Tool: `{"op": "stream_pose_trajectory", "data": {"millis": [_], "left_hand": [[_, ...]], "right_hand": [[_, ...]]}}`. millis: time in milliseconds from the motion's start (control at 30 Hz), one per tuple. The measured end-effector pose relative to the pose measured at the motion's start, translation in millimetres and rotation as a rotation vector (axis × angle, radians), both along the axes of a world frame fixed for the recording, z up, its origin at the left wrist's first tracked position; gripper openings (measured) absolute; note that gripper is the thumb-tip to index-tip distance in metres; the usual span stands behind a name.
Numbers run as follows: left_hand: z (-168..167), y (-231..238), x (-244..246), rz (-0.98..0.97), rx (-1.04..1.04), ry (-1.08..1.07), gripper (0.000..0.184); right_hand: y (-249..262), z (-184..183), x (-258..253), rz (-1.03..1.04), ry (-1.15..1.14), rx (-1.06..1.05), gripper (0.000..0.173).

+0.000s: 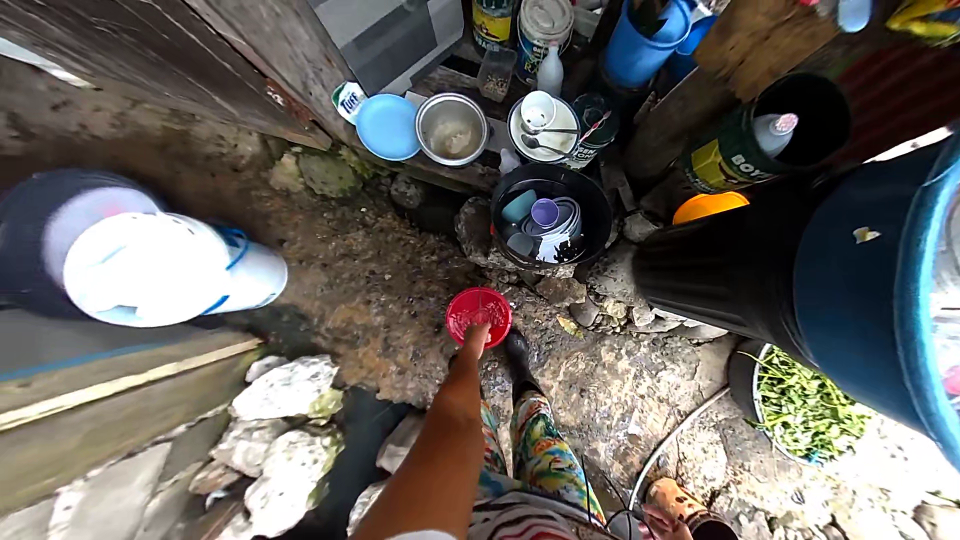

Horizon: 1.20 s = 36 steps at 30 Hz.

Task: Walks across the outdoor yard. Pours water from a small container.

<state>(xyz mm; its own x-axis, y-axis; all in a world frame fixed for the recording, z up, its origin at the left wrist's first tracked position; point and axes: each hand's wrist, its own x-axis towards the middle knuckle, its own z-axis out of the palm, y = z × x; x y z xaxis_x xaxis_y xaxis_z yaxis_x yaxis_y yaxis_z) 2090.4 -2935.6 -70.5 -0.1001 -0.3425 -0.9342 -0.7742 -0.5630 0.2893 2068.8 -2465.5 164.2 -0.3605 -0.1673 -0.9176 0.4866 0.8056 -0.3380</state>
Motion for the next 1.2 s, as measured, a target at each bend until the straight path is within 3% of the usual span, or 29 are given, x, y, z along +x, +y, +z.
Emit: {"op": "stream_pose_trajectory", "data": {"millis": [67,167,267,367,467,767,833,867,933,1033,1200], "left_hand": [[-3.3,2.6,2.7,-0.037,-0.01,0.02,0.054],[2.5,-1.0,7.6,-0.114,-0.043,0.031,0.066],[18.5,-12.1,23.1,-0.105,-0.095,0.031,0.077],[27.8,-29.9,53.4,-0.097,-0.2,0.014,0.07],[59.2,-54.6,89.8,-0.244,-0.219,-0.004,0.059],[96.1,-102.1,221.1,-0.6,-0.153,0.003,0.045],[103.7,-107.0,246.9,-0.728,-0.121,-0.017,0.044],[107.0,-108.7,256.6,-0.793,-0.107,-0.022,0.043],[116.0,-110.2,271.6,-0.889,-0.093,-0.016,0.041],[121.8,-110.5,283.5,-0.948,-0.084,-0.032,0.041],[138.3,-92.6,242.1,-0.903,-0.103,-0.089,0.041]], "right_hand": [[33.8,-42.6,6.7,-0.139,-0.049,0.149,0.038],[22.5,-52.5,-0.6,-0.204,-0.045,0.282,0.036],[11.4,-44.9,-3.1,-0.194,-0.022,0.245,0.037],[1.9,-36.0,0.7,-0.186,0.005,0.239,0.038],[-11.7,-24.9,14.2,-0.191,0.04,0.253,0.039],[-35.7,2.8,137.2,-0.254,0.072,0.18,0.041],[-51.9,34.7,157.1,-0.18,-0.03,0.272,0.043],[-65.8,49.3,152.4,-0.166,-0.22,0.378,0.048],[-21.1,15.4,208.0,-0.166,0.096,0.195,0.038],[28.8,-34.1,261.6,-0.298,0.231,0.139,0.032],[50.0,-29.0,293.2,-0.55,0.107,0.244,0.034]]}}
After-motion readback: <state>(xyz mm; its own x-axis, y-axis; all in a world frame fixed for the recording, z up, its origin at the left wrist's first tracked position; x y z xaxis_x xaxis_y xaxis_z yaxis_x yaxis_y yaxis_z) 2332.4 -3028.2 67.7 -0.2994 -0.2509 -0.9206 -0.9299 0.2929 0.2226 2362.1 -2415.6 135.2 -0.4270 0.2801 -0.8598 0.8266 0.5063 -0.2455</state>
